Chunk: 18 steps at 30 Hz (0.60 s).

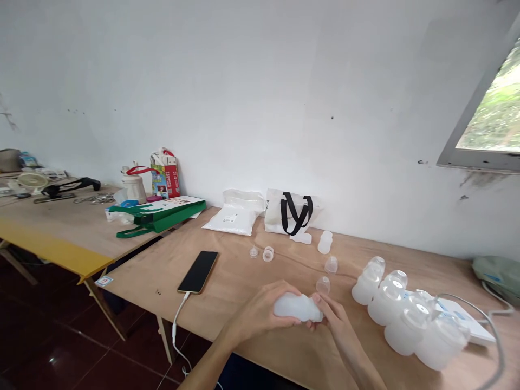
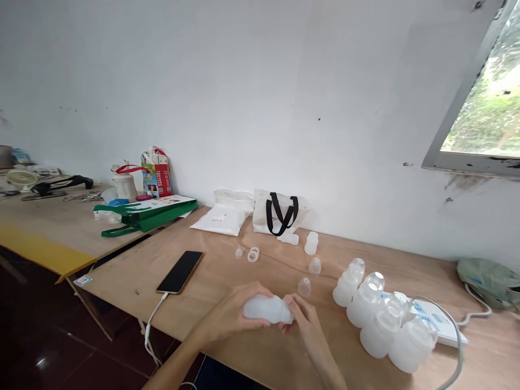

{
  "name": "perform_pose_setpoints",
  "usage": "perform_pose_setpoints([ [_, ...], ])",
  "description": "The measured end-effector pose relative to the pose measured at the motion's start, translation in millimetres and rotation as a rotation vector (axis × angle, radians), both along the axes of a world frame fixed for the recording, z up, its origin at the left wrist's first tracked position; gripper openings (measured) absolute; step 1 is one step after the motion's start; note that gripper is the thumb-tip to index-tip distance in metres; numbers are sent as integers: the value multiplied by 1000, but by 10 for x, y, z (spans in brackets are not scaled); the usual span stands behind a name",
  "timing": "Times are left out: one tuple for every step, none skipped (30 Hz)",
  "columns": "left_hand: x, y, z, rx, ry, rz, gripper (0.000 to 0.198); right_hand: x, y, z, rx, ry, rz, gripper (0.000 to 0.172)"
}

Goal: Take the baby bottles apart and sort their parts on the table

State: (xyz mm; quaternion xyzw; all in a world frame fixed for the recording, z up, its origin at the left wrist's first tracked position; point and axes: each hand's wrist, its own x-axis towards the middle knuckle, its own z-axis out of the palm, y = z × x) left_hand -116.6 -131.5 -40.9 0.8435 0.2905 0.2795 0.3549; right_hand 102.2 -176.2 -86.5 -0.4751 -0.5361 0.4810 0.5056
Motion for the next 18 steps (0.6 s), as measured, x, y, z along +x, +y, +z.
perform_pose_setpoints([
  [8, -14, 14, 14, 7, -1, 41, -22, 18, -28, -16, 21, -17, 60],
  [13, -26, 28, 20, 14, 1, 41, -31, 30, -44, -24, 18, -31, 63],
  [15, -32, 39, 18, 17, 5, 41, -25, 32, -45, -22, -4, -44, 63],
  [14, -33, 45, 7, 15, 15, 41, -6, 24, -32, -8, -34, -51, 60],
  [11, -29, 47, -11, 10, 30, 43, 22, 6, -5, 13, -67, -50, 55],
  [7, -20, 44, -31, 5, 50, 44, 56, -18, 30, 37, -94, -43, 49],
  [2, -8, 35, -52, 1, 73, 45, 87, -45, 68, 58, -116, -30, 44],
  [-2, 6, 23, -68, -1, 92, 45, 113, -71, 105, 73, -133, -15, 43],
  [-5, 21, 8, -77, -4, 103, 46, 128, -92, 134, 80, -148, -3, 43],
  [-7, 36, -9, -75, -9, 101, 47, 131, -104, 152, 82, -160, 6, 43],
  [-8, 48, -26, -62, -17, 86, 48, 123, -106, 156, 78, -162, 6, 41],
  [-9, 58, -40, -40, -27, 63, 48, 104, -99, 147, 67, -153, 1, 39],
  [-10, 65, -52, -13, -38, 38, 48, 79, -83, 129, 50, -136, -3, 40],
  [-12, 67, -59, 14, -47, 17, 47, 52, -63, 106, 34, -114, -5, 44],
  [-15, 66, -62, 36, -52, 3, 46, 28, -44, 83, 22, -97, -4, 50],
  [-20, 63, -61, 50, -53, -3, 46, 11, -29, 66, 18, -93, -3, 55],
  [-25, 57, -57, 54, -50, 2, 45, 3, -21, 57, 20, -102, -6, 57],
  [-32, 52, -51, 48, -48, 19, 46, 4, -22, 60, 29, -122, -14, 55],
])
